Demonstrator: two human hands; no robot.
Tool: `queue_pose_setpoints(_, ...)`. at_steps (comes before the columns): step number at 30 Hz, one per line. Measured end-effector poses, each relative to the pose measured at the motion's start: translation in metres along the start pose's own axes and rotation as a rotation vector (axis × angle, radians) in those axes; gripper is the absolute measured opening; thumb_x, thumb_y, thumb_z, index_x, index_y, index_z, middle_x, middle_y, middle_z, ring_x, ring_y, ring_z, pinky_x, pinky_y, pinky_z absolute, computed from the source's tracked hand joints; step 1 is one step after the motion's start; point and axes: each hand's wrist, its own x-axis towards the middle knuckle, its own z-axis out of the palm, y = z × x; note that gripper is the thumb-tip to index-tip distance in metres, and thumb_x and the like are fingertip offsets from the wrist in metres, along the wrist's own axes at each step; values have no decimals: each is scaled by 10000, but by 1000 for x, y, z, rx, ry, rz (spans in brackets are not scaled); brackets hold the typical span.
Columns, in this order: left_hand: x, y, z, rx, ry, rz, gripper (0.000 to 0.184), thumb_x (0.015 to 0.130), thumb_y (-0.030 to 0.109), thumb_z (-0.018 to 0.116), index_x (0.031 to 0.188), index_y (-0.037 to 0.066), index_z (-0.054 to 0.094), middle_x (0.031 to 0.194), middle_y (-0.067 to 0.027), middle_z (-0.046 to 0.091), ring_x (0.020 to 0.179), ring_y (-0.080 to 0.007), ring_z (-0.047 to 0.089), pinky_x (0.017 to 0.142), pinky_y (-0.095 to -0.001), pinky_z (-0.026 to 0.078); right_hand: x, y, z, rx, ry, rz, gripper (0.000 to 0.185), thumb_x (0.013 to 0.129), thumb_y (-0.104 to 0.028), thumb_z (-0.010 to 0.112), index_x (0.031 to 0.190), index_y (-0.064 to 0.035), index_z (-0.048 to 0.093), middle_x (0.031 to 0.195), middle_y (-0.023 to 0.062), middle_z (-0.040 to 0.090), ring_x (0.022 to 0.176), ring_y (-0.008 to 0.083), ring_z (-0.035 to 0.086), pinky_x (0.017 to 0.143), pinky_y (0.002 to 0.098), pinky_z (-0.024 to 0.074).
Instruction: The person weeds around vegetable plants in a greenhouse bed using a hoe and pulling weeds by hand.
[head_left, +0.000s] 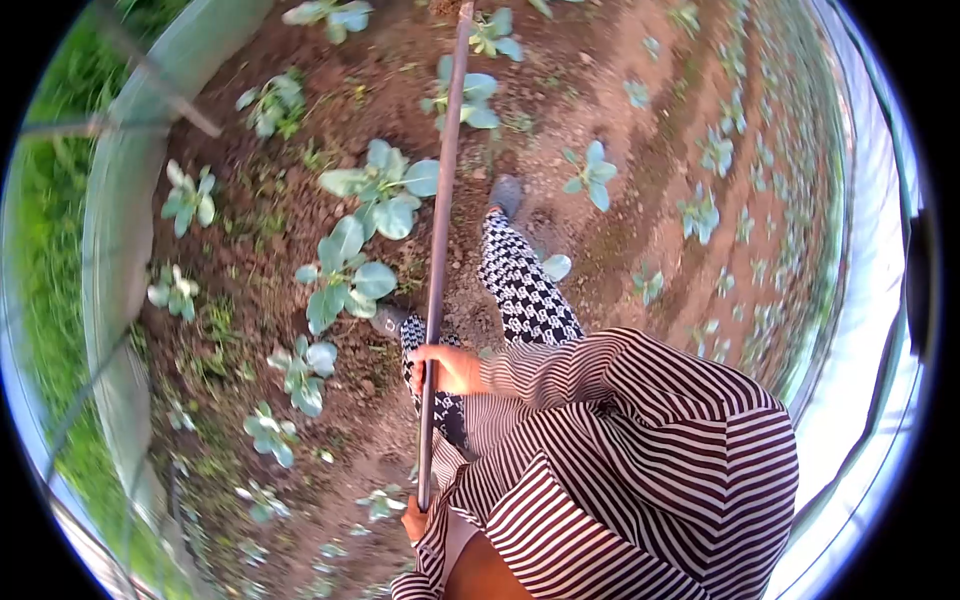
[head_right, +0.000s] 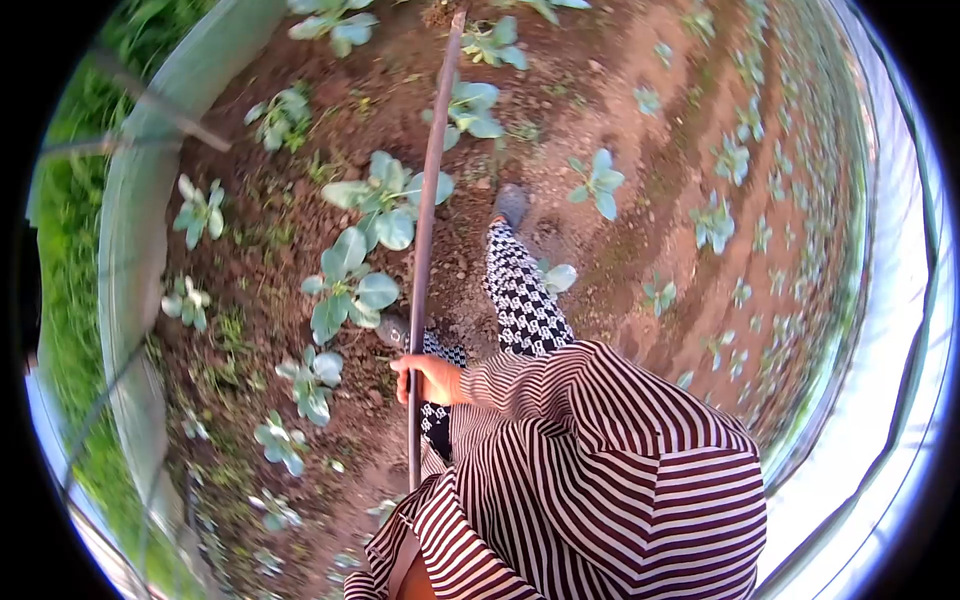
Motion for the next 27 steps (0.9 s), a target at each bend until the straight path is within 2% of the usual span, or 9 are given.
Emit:
queue_pose_setpoints(4, 46, -4, -25, 131, 85, 98, 289, 720, 286, 729, 785, 50, 575, 623, -150, 586, 561, -313, 561, 579, -408, 450, -35, -53, -24, 129, 87, -290, 213, 779, -204, 666, 721, -63, 517, 627, 87, 525, 571, 255, 561, 600, 414, 493)
queue_pose_setpoints(6, 75, 70, -55, 369, -31, 193, 302, 736, 320, 701, 799, 49, 585, 602, -146, 574, 530, -290, 541, 539, -394, 441, -16, -107, -82, 59, 182, -403, 215, 801, -222, 627, 722, -62, 508, 611, 83, 513, 566, 246, 559, 585, 403, 491)
queue_pose_setpoints(7, 152, 123, -28, 555, 28, 411, 354, 734, 361, 667, 910, 61, 600, 748, -144, 617, 655, -284, 590, 610, -392, 474, 44, -209, -127, 29, -106, -632, 245, 834, -270, 568, 758, -45, 507, 605, 93, 518, 562, 245, 562, 587, 395, 502)
queue_pose_setpoints(8, 181, 154, -70, 854, 89, 555, 438, 731, 401, 633, 1021, 73, 614, 894, -143, 660, 780, -277, 640, 681, -390, 507, 48, -211, -128, 177, 96, -368, 291, 850, -316, 525, 792, -32, 491, 611, 110, 519, 571, 253, 566, 604, 402, 514)
queue_pose_setpoints(9, 159, 167, -38, 740, 461, 608, 340, 737, 428, 618, 766, 89, 633, 656, -172, 614, 612, -308, 619, 531, -428, 486, 43, -198, -150, 247, 248, -532, 258, 836, -279, 546, 707, -84, 438, 534, 60, 434, 482, 218, 477, 533, 392, 461)
queue_pose_setpoints(10, 141, 274, -75, 875, 187, 279, 333, 710, 423, 640, 764, 94, 641, 690, -176, 633, 675, -337, 641, 567, -445, 502, 6, -191, -135, 289, 401, -697, 292, 822, -242, 568, 622, -135, 384, 457, 10, 349, 393, 184, 387, 463, 382, 407)
queue_pose_setpoints(12, 164, 325, -39, 759, 301, 246, 228, 684, 316, 677, 741, 99, 634, 661, -160, 629, 658, -345, 633, 584, -452, 494, -8, -289, -182, 417, 318, -583, 318, 796, -191, 562, 578, -155, 335, 425, -12, 300, 360, 161, 337, 436, 359, 378)
queue_pose_setpoints(22, 158, 559, -20, 953, 400, 752, 158, 698, 256, 665, 689, 116, 592, 607, -113, 599, 555, -327, 595, 502, -433, 455, -206, -430, -221, 858, 189, -899, 264, 752, -140, 568, 599, -161, 354, 457, -60, 288, 376, 86, 302, 422, 299, 305)
queue_pose_setpoints(27, 132, 621, -55, 1006, 151, 663, 283, 692, 340, 687, 731, 70, 613, 659, -168, 617, 642, -368, 612, 583, -463, 473, -234, -443, -201, 889, 384, -892, 252, 779, -110, 588, 645, -120, 375, 503, -25, 323, 407, 110, 348, 434, 331, 354)
